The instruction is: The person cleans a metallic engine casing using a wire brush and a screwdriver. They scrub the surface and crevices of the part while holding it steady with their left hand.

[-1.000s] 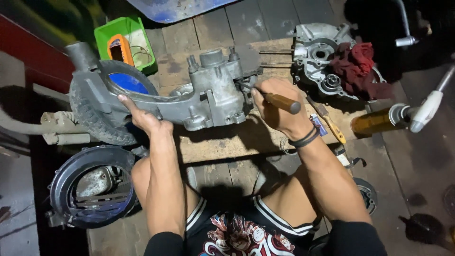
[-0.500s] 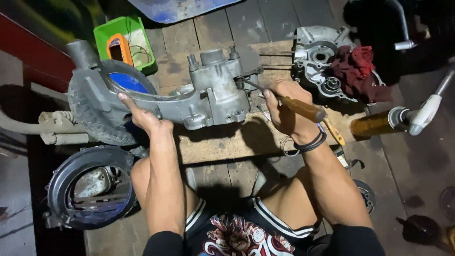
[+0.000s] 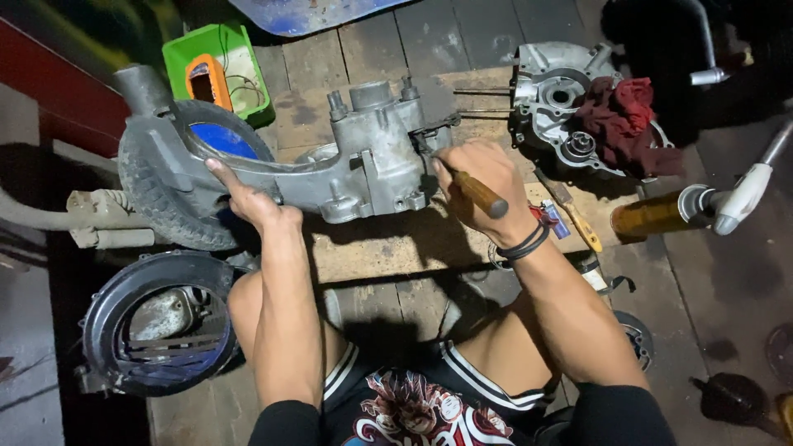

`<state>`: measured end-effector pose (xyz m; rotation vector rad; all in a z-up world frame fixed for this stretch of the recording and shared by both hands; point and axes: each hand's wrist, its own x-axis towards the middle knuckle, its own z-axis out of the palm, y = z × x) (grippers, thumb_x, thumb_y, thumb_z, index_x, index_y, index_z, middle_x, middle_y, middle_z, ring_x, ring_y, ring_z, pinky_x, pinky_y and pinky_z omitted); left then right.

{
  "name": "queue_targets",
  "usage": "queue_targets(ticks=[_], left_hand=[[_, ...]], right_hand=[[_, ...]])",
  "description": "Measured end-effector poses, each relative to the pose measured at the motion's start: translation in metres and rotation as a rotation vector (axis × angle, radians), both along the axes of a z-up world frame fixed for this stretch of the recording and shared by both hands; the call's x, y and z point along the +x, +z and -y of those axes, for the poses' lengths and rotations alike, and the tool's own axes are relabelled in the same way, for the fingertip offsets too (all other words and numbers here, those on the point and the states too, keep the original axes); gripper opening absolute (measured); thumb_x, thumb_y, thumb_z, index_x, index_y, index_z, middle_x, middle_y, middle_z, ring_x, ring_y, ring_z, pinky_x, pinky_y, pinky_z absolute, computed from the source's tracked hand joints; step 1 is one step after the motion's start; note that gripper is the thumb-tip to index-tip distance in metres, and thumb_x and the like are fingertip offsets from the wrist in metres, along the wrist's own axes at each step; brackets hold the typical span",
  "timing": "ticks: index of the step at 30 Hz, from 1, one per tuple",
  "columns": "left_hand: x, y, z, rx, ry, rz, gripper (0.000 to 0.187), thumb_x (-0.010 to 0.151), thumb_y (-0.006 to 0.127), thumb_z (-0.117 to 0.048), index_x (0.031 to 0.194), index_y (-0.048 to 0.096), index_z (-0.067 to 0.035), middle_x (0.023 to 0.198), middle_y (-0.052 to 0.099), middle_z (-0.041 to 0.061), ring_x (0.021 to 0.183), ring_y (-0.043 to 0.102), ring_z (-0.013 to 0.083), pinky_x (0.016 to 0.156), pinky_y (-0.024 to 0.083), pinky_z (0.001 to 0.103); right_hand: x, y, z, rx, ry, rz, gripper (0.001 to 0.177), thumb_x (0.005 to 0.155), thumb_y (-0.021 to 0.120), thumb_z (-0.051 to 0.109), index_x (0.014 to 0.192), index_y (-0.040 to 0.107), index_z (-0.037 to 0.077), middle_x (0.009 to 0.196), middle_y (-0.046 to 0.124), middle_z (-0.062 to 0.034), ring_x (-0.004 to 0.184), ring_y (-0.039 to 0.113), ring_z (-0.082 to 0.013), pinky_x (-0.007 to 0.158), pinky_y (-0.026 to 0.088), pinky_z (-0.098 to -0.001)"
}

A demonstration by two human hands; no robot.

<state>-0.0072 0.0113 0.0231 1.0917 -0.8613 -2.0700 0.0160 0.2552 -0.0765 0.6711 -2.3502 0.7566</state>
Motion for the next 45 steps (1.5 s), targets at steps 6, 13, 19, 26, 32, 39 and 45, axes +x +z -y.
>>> queue_targets(ticks=[6,13,19,26,32,39,45], left_hand=[[0.003,-0.012,0.006,-0.005,0.015,0.026,0.114,0.061,0.085,-0.058,0.137,0.039,0.013,0.141,0.040,0.031,0.143,0.035,0.0392,0.118,0.024,0.051],[0.006,-0.018,0.008,-0.004,0.024,0.047,0.113,0.061,0.086,-0.058,0.136,0.041,0.012,0.138,0.041,0.030,0.144,0.035,0.0386,0.118,0.024,0.049],[0.005,-0.018,0.008,0.007,0.021,0.013,0.117,0.060,0.085,-0.058,0.141,0.036,0.012,0.146,0.035,0.033,0.146,0.030,0.0411,0.120,0.019,0.052],[0.005,-0.037,0.020,0.018,-0.016,0.041,0.136,0.063,0.088,-0.059,0.155,0.012,0.007,0.158,0.012,0.033,0.151,0.016,0.0443,0.124,0.013,0.053],[0.002,-0.021,0.014,0.018,-0.011,0.056,0.129,0.065,0.085,-0.060,0.151,0.019,0.009,0.153,0.022,0.031,0.149,0.023,0.0417,0.122,0.019,0.053],[0.005,-0.037,0.021,0.002,0.003,0.070,0.110,0.068,0.084,-0.059,0.137,0.039,0.013,0.138,0.042,0.031,0.138,0.041,0.0403,0.115,0.028,0.053],[0.006,-0.036,0.022,0.032,0.006,0.076,0.114,0.068,0.082,-0.062,0.142,0.035,0.011,0.142,0.038,0.031,0.142,0.036,0.0411,0.117,0.024,0.056]], right_hand=[[0.004,0.012,-0.010,0.045,-0.083,0.005,0.013,0.104,0.060,0.026,0.097,0.067,0.018,0.072,0.056,0.0000,0.071,0.067,-0.0259,0.075,0.057,-0.0376],[0.008,0.006,-0.018,-0.023,-0.140,0.071,0.012,0.104,0.061,0.021,0.096,0.069,0.016,0.075,0.061,-0.0086,0.076,0.068,-0.0350,0.072,0.056,-0.0434],[0.004,-0.006,-0.018,-0.013,-0.109,0.107,0.012,0.103,0.064,0.028,0.097,0.070,0.021,0.076,0.062,-0.0054,0.076,0.069,-0.0306,0.072,0.057,-0.0411],[0.002,-0.004,-0.021,0.037,-0.143,0.059,0.012,0.105,0.063,0.027,0.099,0.072,0.020,0.075,0.064,-0.0076,0.080,0.071,-0.0315,0.074,0.058,-0.0393],[0.005,0.000,-0.015,-0.038,-0.116,0.057,0.012,0.105,0.063,0.024,0.101,0.072,0.017,0.079,0.067,-0.0101,0.082,0.071,-0.0365,0.074,0.058,-0.0445],[0.002,-0.025,-0.028,0.130,-0.181,0.161,0.016,0.104,0.057,0.029,0.104,0.070,0.020,0.083,0.067,-0.0079,0.088,0.071,-0.0354,0.080,0.058,-0.0470],[-0.009,-0.048,-0.053,0.191,-0.224,0.160,0.020,0.103,0.059,0.027,0.100,0.074,0.015,0.085,0.072,-0.0130,0.095,0.071,-0.0361,0.094,0.053,-0.0465]])
